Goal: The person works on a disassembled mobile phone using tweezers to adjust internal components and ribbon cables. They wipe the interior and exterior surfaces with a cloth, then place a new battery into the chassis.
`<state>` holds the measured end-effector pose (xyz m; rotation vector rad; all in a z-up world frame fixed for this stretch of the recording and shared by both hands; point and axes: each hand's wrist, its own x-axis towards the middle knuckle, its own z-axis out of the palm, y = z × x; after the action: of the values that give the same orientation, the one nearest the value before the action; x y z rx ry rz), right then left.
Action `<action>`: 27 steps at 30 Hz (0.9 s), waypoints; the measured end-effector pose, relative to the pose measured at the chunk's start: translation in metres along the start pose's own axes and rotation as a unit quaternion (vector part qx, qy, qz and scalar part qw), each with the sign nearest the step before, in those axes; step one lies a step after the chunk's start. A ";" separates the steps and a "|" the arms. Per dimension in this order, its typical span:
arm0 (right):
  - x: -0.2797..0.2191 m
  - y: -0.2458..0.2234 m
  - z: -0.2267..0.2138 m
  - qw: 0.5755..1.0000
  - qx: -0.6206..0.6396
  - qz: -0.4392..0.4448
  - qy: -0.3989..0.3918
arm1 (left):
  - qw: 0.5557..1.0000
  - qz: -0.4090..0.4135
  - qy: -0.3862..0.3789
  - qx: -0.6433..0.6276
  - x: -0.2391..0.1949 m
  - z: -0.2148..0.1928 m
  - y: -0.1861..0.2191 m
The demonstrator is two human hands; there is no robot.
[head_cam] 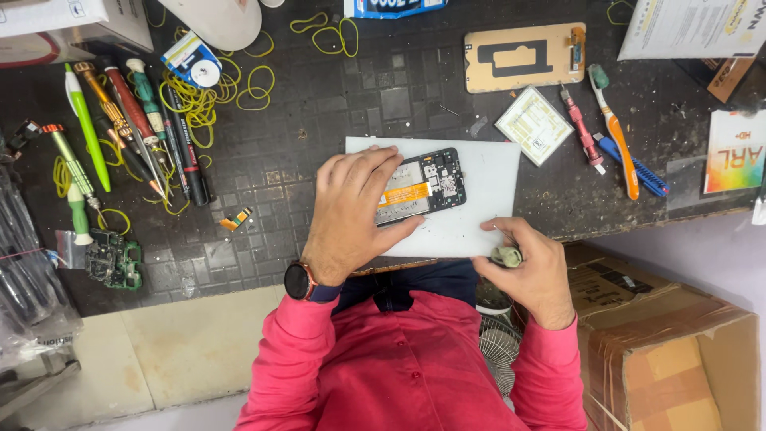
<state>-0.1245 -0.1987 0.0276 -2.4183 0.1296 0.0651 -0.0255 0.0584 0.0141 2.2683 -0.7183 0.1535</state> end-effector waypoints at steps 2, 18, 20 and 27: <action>0.000 0.000 0.000 1.000 -0.001 0.000 -0.003 | 1.000 -0.002 -0.001 -0.003 -0.002 0.000 0.000; 0.006 0.003 -0.001 1.000 0.012 0.008 -0.001 | 1.000 -0.008 -0.006 0.001 0.006 -0.004 0.003; 0.006 0.003 -0.002 1.000 0.010 0.025 -0.011 | 1.000 -0.008 -0.005 -0.003 0.005 -0.005 0.004; 0.006 0.002 -0.003 1.000 0.008 0.015 -0.007 | 1.000 -0.004 -0.004 0.000 0.004 -0.004 0.002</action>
<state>-0.1192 -0.2025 0.0277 -2.3991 0.1599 0.0939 -0.0228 0.0579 0.0197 2.2719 -0.7137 0.1416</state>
